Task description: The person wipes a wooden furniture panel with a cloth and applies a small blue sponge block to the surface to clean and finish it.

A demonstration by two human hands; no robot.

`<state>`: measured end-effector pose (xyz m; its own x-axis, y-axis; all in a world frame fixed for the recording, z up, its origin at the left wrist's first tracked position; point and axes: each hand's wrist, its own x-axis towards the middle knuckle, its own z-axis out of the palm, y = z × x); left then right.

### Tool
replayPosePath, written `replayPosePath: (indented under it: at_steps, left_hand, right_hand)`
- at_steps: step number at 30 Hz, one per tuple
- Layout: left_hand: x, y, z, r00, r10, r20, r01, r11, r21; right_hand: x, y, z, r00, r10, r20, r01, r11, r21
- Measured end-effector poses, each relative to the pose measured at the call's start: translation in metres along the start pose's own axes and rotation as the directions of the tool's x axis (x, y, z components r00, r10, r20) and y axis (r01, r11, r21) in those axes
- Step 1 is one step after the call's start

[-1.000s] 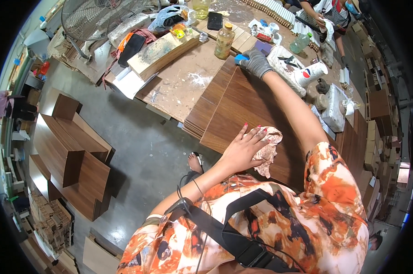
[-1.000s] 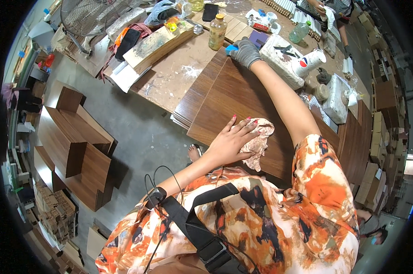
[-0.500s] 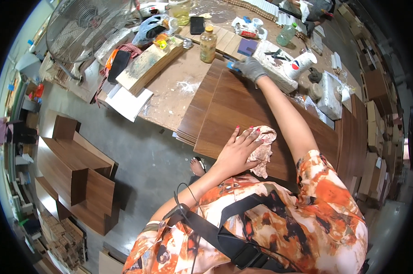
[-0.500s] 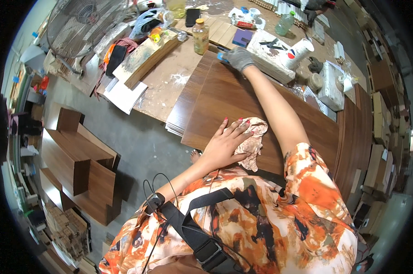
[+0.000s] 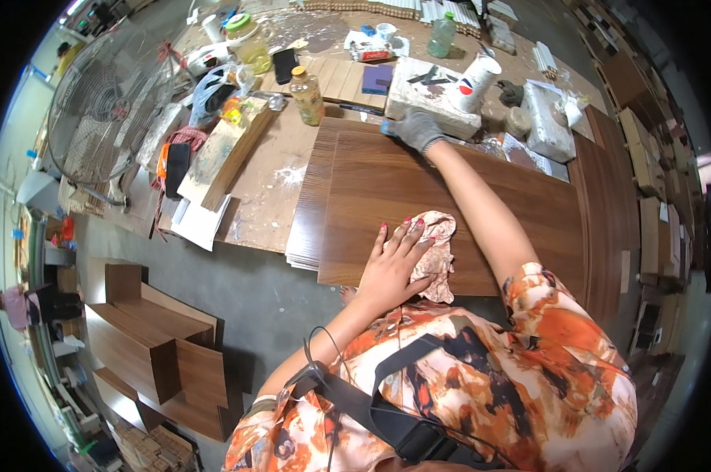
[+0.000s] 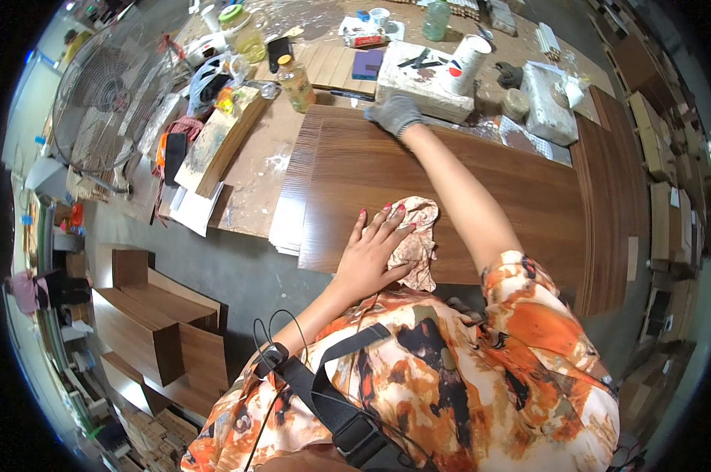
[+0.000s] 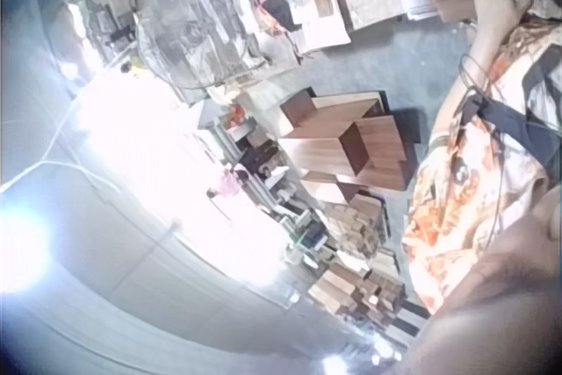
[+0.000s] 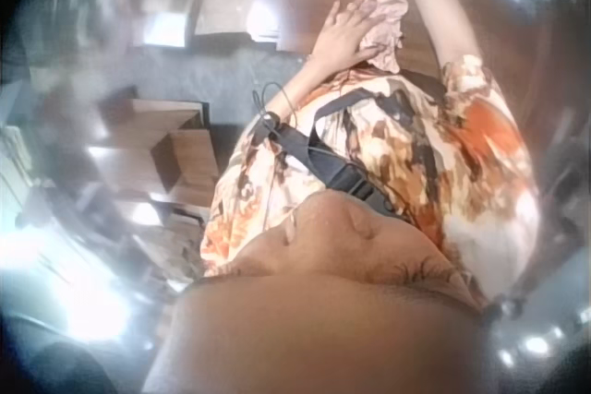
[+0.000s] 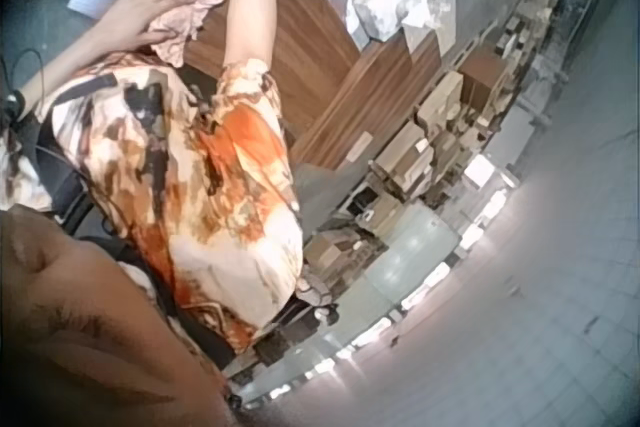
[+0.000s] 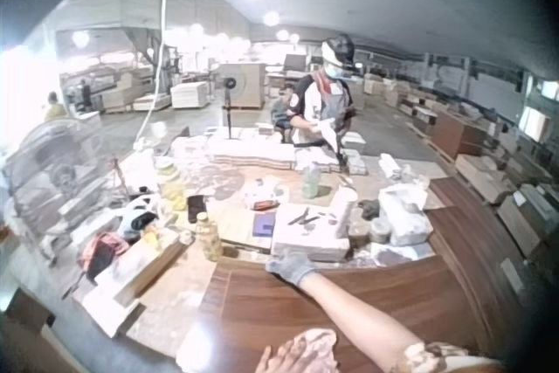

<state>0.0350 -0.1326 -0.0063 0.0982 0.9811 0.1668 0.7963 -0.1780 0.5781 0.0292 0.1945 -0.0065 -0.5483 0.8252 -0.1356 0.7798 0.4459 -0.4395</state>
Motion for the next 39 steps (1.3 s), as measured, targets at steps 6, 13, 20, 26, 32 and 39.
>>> replayPosePath:
  at_steps: [6, 13, 20, 26, 32, 39]
  left_hand:
    - [-0.001, -0.002, -0.001, 0.999, -0.039, 0.038, 0.038, 0.999, 0.025]
    - [0.003, -0.001, 0.0, 0.998, -0.017, 0.06, 0.014, 0.999, 0.05]
    - [0.008, -0.001, -0.003, 0.997, 0.015, 0.082, -0.019, 0.998, 0.054]
    - [0.006, -0.001, -0.009, 0.994, -0.01, 0.105, 0.003, 0.998, 0.068]
    - [0.015, -0.007, -0.015, 0.989, 0.013, 0.148, -0.025, 0.997, 0.073]
    - [0.013, -0.003, -0.013, 0.987, -0.01, 0.158, -0.006, 0.995, 0.101]
  right_hand:
    - [-0.01, -0.003, 0.021, 0.991, -0.005, -0.136, 0.006, 1.0, 0.007]
    - [-0.067, 0.111, -0.058, 0.988, 0.121, -0.092, -0.129, 0.988, -0.084]
    - [-0.035, 0.124, -0.006, 0.925, -0.017, -0.38, -0.003, 0.999, -0.052]
    - [-0.07, 0.134, -0.043, 0.973, 0.152, -0.171, -0.157, 0.987, -0.02]
    - [-0.105, 0.26, -0.072, 0.87, 0.106, -0.482, -0.202, 0.967, -0.153]
    - [-0.111, 0.195, -0.065, 0.89, 0.138, -0.434, -0.15, 0.989, 0.006]
